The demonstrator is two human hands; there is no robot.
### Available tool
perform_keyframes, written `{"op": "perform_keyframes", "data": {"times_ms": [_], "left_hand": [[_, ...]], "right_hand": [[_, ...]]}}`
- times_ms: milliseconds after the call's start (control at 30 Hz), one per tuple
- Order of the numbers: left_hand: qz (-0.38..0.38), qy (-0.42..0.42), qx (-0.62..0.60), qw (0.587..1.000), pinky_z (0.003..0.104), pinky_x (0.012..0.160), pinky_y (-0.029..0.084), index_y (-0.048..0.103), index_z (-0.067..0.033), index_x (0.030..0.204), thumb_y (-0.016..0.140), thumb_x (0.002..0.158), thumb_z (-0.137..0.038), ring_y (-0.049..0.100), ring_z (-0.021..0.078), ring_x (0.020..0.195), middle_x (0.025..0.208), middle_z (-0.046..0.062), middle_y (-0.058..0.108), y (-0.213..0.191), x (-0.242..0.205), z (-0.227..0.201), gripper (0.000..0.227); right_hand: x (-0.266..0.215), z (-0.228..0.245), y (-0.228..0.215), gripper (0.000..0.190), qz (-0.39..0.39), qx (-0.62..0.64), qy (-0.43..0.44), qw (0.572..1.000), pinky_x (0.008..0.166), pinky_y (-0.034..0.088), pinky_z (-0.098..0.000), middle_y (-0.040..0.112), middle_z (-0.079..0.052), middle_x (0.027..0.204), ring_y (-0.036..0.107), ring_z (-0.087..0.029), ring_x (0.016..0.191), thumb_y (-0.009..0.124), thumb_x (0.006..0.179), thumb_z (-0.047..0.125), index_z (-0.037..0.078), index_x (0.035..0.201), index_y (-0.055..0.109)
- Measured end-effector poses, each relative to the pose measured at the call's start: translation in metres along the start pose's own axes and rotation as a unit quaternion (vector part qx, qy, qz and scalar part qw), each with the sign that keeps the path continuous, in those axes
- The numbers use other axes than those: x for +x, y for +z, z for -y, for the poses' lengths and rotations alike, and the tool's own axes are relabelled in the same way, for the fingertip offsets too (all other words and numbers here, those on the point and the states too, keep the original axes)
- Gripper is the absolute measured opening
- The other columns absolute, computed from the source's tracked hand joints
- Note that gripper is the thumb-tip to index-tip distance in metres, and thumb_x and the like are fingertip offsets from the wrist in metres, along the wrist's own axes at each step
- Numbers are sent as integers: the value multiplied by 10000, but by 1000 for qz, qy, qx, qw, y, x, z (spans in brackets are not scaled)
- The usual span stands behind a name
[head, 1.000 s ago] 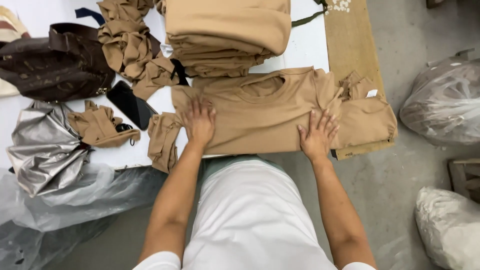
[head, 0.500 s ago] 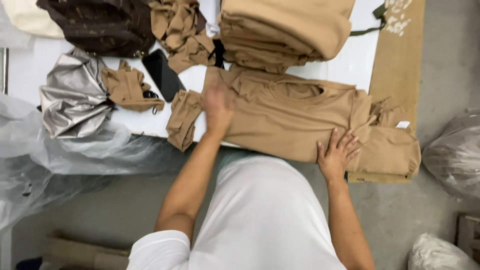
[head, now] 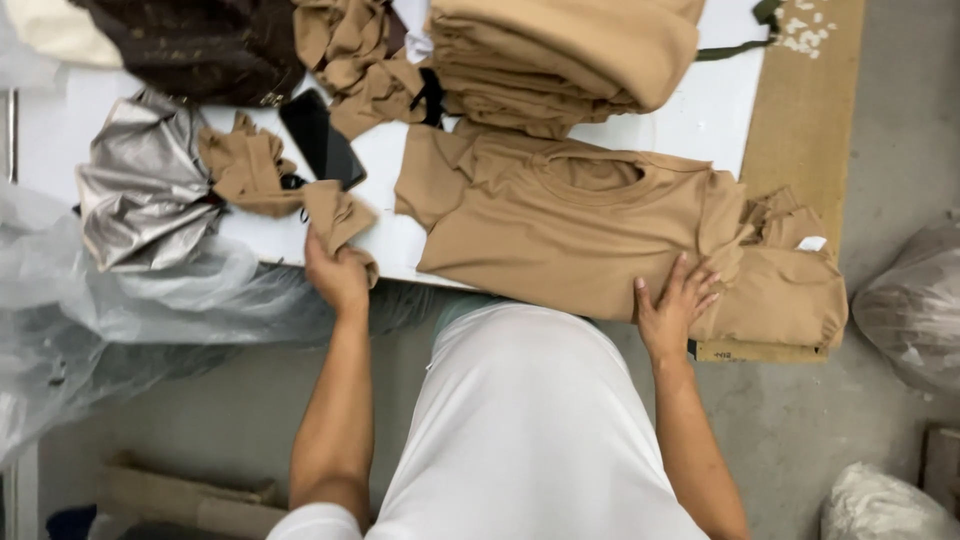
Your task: Folding tan-colored t-shirts on a white workbench in a factory setting.
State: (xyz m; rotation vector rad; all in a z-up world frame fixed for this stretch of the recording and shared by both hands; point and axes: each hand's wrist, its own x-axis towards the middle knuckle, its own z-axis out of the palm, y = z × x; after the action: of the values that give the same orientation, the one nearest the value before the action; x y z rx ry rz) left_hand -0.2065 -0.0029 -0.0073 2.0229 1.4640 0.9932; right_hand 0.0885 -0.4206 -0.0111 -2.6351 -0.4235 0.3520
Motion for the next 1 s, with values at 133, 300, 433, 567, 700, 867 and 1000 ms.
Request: {"op": "perform_keyframes", "data": {"times_ms": [133,300,433,567,700,867,1000], "left_hand": [[-33,83,-74,993,439,887,576,684,-57,1318,672,795,41,713,389,1011,1076,165,697,-24,4,-100,532],[60,139,-216,965,511,923,546,670,-3,1266,670,742,50,679,477,1031,1077,251,683,16,-33,-201,527],[203,286,-78,933,533,964,490,649,-51,1322,804,564,-20,610,444,1099,1244,220,600,101,-75,-177,775],[491,236,176,820,766,1039,338,336,-80,1596,777,822,-579,317,566,1433,1574,361,278,98,-98,-194,1021],[433,341,140,823,791,1108,171,372,-119,1575,627,974,-513,146,543,1524,1631,328,200,96,-91,-206,763],[505,334,193,772,818,1124,136,218,-278,1653,491,1023,-577,46,525,1553,1697,258,91,130,-89,-196,749],[573,207,71,790,756,1176,51,230,-292,1648,407,1024,-672,36,436,1582,1706,221,89,105,-76,-225,751]], "right_hand": [[-3,-61,13,782,-141,165,104,971,1221,-3,-723,-53,-279,1677,-132,-538,1498,673,1101,344,143,1685,193],[-22,-68,8,768,-118,437,294,842,1177,272,-708,184,-280,1639,239,-530,1488,634,1096,555,146,1616,244],[-43,-49,-6,713,-83,546,278,786,965,517,-652,478,-319,1434,509,-530,1297,691,1053,529,-7,1457,451],[-38,-72,6,620,-145,443,313,827,648,586,-274,555,-51,1064,603,-190,952,820,976,521,55,1331,620],[-36,-74,8,468,-194,457,299,815,632,544,-277,530,-31,899,607,-163,795,854,940,259,-14,1258,645],[-21,-91,-3,573,-139,655,293,682,870,593,-431,678,-168,1180,704,-277,1032,726,864,83,-1,1410,572],[-9,-77,-54,736,-91,832,282,469,1035,535,-578,680,-162,1366,701,-398,1189,643,695,90,100,1430,611]]}}
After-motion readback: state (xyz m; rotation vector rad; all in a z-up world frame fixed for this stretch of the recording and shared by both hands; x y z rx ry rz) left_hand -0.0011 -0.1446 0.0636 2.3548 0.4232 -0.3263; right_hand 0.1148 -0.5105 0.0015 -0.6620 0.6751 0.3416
